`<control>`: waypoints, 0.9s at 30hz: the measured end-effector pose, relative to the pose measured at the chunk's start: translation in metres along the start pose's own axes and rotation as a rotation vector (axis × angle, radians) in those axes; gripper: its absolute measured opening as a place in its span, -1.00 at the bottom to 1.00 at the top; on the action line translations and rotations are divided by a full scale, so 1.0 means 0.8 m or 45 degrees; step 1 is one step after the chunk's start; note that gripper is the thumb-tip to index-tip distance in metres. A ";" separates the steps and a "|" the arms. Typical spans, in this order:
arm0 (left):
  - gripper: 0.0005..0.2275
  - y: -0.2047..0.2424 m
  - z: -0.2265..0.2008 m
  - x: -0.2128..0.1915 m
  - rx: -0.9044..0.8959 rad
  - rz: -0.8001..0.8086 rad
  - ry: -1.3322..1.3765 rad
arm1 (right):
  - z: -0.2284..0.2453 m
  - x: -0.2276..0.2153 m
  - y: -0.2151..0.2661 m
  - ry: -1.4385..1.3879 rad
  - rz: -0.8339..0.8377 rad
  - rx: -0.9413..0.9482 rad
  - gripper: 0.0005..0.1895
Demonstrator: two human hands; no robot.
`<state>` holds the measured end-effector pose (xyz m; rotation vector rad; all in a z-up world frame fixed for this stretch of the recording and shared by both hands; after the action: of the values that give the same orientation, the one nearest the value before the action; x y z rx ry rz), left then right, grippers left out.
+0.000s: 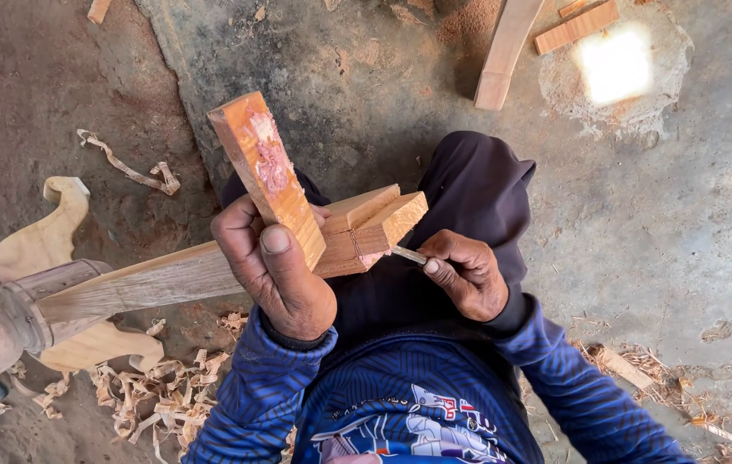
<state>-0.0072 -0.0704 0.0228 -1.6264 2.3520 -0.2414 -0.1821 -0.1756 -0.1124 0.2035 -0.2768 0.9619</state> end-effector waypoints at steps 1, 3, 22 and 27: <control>-0.59 0.001 -0.001 0.001 0.006 0.019 -0.049 | 0.003 -0.002 -0.003 0.028 0.048 -0.019 -0.83; -0.59 0.000 -0.001 0.001 0.001 0.014 -0.043 | 0.005 -0.003 -0.007 0.050 0.067 -0.019 -0.84; -0.57 -0.006 0.000 0.009 -0.015 -0.020 -0.009 | -0.021 -0.035 -0.008 0.198 0.054 -0.036 -0.88; -0.56 -0.006 -0.006 0.006 0.015 0.002 -0.069 | -0.008 -0.047 0.001 0.410 -0.023 -0.040 -0.88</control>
<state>-0.0057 -0.0769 0.0283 -1.6055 2.3072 -0.2079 -0.2022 -0.2024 -0.1306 0.0208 0.0057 0.9560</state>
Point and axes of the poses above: each hand's wrist, its own y-axis away from the middle knuckle, its own x-axis out of the palm, z = x × y, the point moved 4 cm from there along -y, towards the middle knuckle, and after that the axes turned 7 degrees about -z, right-handed, at the moved point
